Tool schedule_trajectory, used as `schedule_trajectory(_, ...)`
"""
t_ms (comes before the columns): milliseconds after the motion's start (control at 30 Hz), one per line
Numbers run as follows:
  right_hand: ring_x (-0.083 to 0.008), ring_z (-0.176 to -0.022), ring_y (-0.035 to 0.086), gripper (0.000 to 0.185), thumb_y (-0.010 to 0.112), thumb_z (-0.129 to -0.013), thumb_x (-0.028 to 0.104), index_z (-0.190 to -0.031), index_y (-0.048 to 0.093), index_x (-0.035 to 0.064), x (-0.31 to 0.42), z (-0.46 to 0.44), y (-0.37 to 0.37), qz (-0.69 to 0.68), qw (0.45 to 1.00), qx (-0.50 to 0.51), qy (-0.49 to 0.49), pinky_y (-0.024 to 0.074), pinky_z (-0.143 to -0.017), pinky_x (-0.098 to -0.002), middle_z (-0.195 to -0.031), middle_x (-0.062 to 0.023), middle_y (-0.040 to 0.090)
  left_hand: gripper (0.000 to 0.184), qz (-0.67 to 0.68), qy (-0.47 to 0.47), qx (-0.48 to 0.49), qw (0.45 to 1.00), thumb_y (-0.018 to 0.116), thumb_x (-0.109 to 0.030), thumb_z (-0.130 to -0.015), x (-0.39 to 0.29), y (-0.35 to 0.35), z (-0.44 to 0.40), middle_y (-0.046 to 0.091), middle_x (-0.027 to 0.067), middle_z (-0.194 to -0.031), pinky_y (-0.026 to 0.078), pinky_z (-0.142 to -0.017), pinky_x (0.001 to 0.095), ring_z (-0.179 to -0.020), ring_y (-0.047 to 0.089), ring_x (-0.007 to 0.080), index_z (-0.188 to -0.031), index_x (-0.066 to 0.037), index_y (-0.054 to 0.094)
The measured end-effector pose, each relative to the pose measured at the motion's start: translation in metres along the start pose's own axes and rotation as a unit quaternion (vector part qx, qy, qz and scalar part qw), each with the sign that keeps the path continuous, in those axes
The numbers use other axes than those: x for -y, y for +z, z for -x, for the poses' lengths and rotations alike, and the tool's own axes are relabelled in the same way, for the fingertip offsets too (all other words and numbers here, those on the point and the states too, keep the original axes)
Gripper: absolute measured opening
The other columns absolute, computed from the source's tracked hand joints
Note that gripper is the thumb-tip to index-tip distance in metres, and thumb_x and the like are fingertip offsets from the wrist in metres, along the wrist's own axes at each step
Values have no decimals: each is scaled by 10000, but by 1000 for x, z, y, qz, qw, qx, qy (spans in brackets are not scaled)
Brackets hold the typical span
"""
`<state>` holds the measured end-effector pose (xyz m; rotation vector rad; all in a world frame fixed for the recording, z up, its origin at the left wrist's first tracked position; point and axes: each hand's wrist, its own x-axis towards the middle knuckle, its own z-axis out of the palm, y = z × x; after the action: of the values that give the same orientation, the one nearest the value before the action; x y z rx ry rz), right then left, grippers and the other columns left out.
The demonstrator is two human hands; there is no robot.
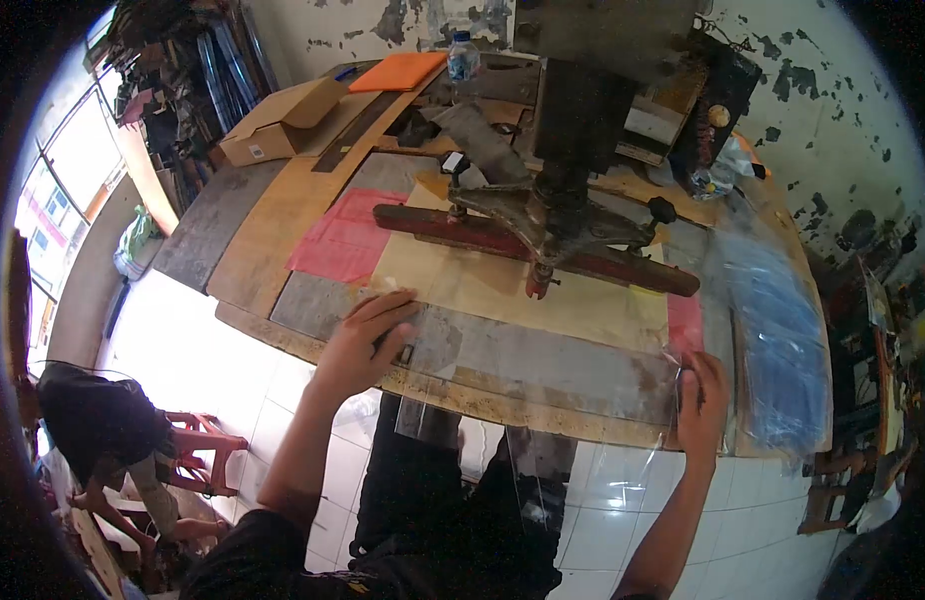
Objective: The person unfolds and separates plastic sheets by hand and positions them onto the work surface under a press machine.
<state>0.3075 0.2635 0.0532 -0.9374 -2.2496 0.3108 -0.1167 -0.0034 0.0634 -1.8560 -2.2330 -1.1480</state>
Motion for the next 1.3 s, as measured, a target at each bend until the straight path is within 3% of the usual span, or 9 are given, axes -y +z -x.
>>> schedule_trajectory(67,-355,-1211,613,382,526,-1108,301,-1283,703,11,-6,11,-1,-53,993,-86,60,455,-1077,-424,-1354,-179,632,283,18,-23,-23,999,678,-197,-1012,0,0,6,700,143,-1342,488,-1103,458,-1270,632,360,-1228,-26,744)
schedule_trajectory(167,-361,-1223,606,398,504,-1118,317,-1285,705,16,-4,4,-1,-19,992,-97,81,452,-1078,-436,-1302,-180,654,240,37,-51,-73,995,704,-194,-991,1,4,14,737,128,-1240,514,-1044,456,-1187,661,358,-1160,-35,767)
schedule_trajectory(467,-381,-1112,627,389,503,-1112,308,-1230,721,8,4,8,2,48,988,-145,32,467,-1008,-459,-1166,-187,685,124,-12,-9,-156,988,766,-133,-915,3,4,16,754,74,-1054,522,-958,428,-1005,690,316,-1024,-76,779)
schedule_trajectory(600,-356,-1148,648,406,487,-1120,314,-1232,723,2,-4,11,0,63,988,-136,32,475,-1031,-420,-1189,-174,709,54,-21,-8,-193,981,767,-97,-901,0,6,16,751,64,-973,517,-921,427,-940,698,298,-945,-65,764)
schedule_trajectory(900,-326,-1063,670,391,467,-1128,286,-1206,735,13,4,10,1,70,986,-147,39,495,-951,-418,-1114,-155,718,30,-35,25,-197,980,758,-60,-892,1,4,15,743,66,-895,515,-854,415,-850,701,283,-876,-44,739)
schedule_trajectory(1000,-369,-1029,648,375,477,-1113,266,-1188,741,10,5,11,1,50,985,-154,50,476,-954,-462,-1064,-176,704,31,-28,22,-205,978,755,-46,-886,-2,5,15,743,68,-886,515,-864,417,-838,702,285,-862,-43,734)
schedule_trajectory(1067,-316,-1027,675,404,453,-1133,296,-1210,736,19,2,12,1,73,986,-148,34,496,-932,-413,-1045,-135,723,32,-28,18,-203,979,754,-41,-881,1,6,16,743,69,-886,516,-870,419,-839,703,284,-857,-43,732)
schedule_trajectory(1300,-299,-1006,676,424,449,-1134,322,-1209,739,22,1,14,0,56,985,-154,46,499,-926,-406,-1014,-130,723,32,-30,16,-208,978,749,-28,-866,-1,5,15,745,71,-881,517,-890,420,-838,705,283,-847,-43,727)
